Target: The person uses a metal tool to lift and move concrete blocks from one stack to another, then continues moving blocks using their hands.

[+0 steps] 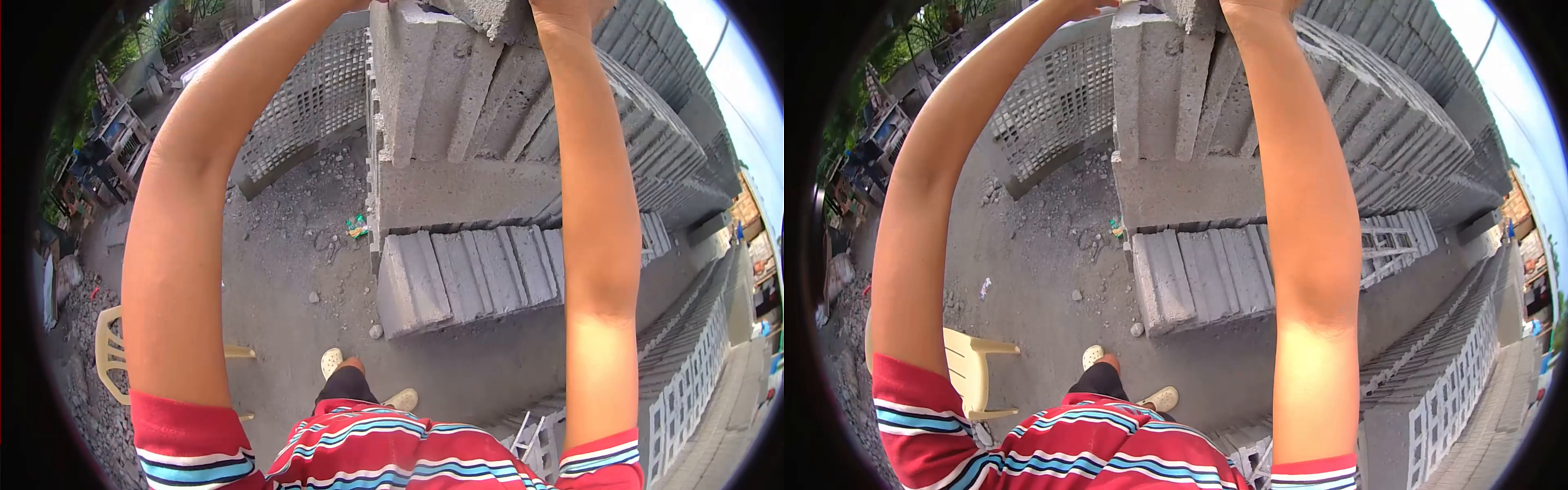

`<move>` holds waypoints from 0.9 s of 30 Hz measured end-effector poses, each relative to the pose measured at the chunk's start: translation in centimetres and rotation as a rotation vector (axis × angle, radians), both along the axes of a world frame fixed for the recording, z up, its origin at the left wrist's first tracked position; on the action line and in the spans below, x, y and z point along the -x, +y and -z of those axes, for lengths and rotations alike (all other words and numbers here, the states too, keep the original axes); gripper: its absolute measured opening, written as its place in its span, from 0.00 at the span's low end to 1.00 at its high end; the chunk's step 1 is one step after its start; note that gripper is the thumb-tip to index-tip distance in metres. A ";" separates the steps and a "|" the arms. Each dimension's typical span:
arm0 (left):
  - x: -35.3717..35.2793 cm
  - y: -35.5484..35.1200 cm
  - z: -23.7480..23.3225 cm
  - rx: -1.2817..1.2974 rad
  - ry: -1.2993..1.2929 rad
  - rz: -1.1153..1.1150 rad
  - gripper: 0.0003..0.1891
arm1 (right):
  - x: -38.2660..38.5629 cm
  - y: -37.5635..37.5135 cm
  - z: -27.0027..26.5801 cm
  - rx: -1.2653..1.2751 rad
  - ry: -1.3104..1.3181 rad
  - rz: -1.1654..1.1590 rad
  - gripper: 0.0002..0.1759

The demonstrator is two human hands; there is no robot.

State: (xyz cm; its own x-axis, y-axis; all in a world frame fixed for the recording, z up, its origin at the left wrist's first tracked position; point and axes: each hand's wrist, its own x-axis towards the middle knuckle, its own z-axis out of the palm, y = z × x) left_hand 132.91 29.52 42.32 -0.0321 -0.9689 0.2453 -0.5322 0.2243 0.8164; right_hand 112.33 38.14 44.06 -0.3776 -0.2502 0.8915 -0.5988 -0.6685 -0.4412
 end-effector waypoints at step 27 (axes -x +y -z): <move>-4.1 -15.8 -15.4 0.996 -0.160 0.143 0.39 | -2.4 -0.2 -0.1 -0.091 -0.224 -0.414 0.33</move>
State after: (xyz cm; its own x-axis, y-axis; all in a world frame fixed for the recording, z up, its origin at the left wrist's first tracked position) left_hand 137.00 13.67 57.70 -0.2353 -0.3115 0.9207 -0.5336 0.8331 0.1455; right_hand 114.72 37.91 44.17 -0.4101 -0.4939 0.7668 -0.1735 -0.7831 -0.5972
